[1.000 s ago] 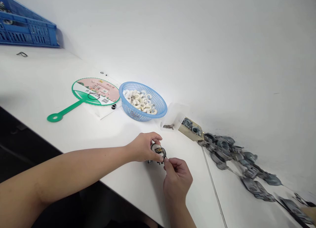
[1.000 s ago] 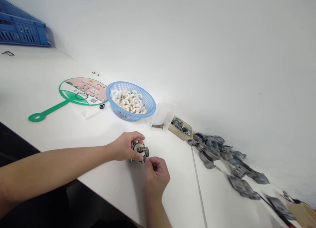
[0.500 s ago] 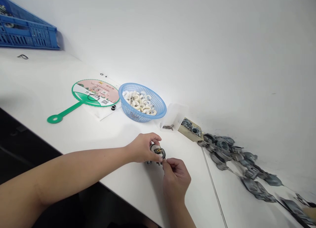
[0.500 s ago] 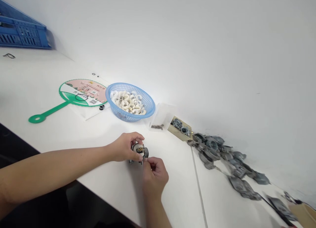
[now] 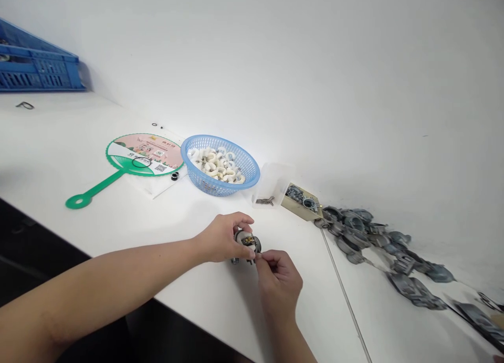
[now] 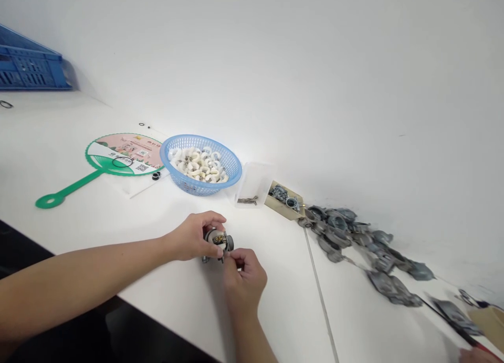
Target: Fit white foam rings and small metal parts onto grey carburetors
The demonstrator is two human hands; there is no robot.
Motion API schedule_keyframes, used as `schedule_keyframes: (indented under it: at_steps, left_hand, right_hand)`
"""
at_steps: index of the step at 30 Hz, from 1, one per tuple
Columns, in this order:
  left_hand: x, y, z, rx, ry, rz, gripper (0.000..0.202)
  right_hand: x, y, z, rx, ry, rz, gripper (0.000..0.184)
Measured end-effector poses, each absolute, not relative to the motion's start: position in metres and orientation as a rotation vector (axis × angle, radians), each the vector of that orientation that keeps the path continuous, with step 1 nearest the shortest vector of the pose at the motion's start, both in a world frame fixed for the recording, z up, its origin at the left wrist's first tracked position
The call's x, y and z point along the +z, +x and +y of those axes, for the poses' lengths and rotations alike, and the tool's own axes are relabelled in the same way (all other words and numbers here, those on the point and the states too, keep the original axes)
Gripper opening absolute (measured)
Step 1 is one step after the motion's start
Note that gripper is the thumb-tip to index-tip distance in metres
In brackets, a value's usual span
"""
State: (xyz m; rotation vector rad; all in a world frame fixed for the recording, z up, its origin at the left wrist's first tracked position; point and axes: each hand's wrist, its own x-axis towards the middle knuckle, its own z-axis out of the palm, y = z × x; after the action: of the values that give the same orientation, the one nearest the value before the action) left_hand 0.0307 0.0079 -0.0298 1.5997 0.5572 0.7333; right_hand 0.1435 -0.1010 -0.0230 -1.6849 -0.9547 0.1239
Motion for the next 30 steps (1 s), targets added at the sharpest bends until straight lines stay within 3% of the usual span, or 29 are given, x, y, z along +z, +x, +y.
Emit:
schedule_keyframes:
  at_steps: [8, 30]
  left_hand:
    - [-0.026, 0.028, 0.003, 0.748, 1.653, 0.596, 0.075]
    - [-0.023, 0.027, -0.006, 0.791, 1.768, 0.698, 0.049]
  right_hand:
    - [-0.021, 0.144, -0.099, 0.142, -1.636, -0.955, 0.007]
    - [-0.017, 0.141, -0.102, 0.190, -1.641, -0.991, 0.009]
